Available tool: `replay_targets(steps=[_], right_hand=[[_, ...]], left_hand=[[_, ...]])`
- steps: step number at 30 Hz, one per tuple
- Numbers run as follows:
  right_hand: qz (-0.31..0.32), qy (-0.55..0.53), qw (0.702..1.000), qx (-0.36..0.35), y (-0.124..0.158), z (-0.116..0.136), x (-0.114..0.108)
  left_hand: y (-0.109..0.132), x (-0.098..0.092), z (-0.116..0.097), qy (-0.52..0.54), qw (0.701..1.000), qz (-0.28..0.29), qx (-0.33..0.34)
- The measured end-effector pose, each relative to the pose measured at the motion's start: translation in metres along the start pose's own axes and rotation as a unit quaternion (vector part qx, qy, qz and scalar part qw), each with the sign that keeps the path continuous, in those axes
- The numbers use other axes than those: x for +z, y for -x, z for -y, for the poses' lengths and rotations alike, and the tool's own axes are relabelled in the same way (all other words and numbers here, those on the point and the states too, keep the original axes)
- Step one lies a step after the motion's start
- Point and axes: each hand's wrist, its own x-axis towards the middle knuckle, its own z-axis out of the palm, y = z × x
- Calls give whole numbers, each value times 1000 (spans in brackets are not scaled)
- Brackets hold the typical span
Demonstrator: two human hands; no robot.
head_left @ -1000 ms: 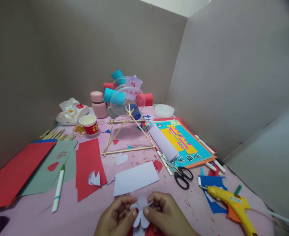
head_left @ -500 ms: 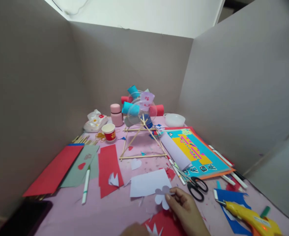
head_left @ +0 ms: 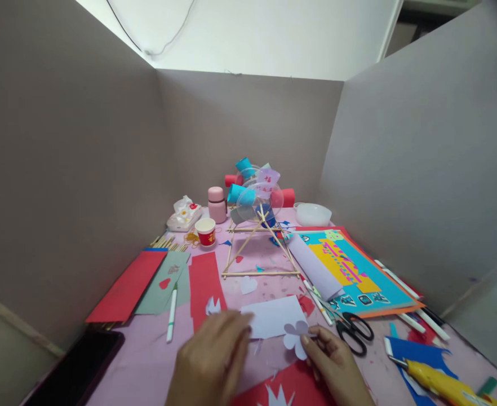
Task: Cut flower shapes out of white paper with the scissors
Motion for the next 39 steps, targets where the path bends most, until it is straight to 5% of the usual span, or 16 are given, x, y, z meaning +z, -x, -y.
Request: replay_targets(steps=[5,14,25,32,39], right_hand=[[-1,2,1000,-5,0,1,2],[-11,-1,1000,-12,-3,6,3],[-23,-29,999,-19,-5,6,6],[-18,-43,999,-23,-7,-1,10],[-11,-30,999,-28,-7,-6,10]], left_hand=[[-51,-12,1,-116,987,63,-96],[-46,9,33,-106,988,91,-69],[-93,45,3,-46,995,81,31],[-73,44,24,-74,994,84,-3],[-100,39,2,-119,987,92,-56]])
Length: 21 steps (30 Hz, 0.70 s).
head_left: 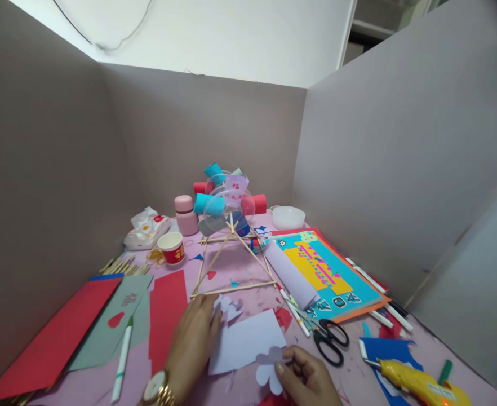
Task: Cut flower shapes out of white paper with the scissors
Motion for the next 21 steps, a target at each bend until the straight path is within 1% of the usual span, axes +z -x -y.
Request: replay_targets(steps=[3,6,9,12,15,18,21], right_hand=[[3,9,1000,2,0,0,-3],[13,14,1000,14,1,2,-4],[23,18,999,25,4,3,-3],[34,32,999,25,5,4,-2],[41,51,998,16,6,5,-1],[44,64,997,8,7,9,-1],[53,69,996,6,8,14,-3]], left_hand=[[-9,3,-4,-12,1000,8,-21],[-7,5,-3,-9,1000,3,-23],[-1,3,-6,9,1000,-8,-8],[2,3,-12,25,1000,-1,12],[-1,9,-16,29,999,8,21],[-5,16,-15,34,999,13,34],[-8,15,-13,44,998,6,35]])
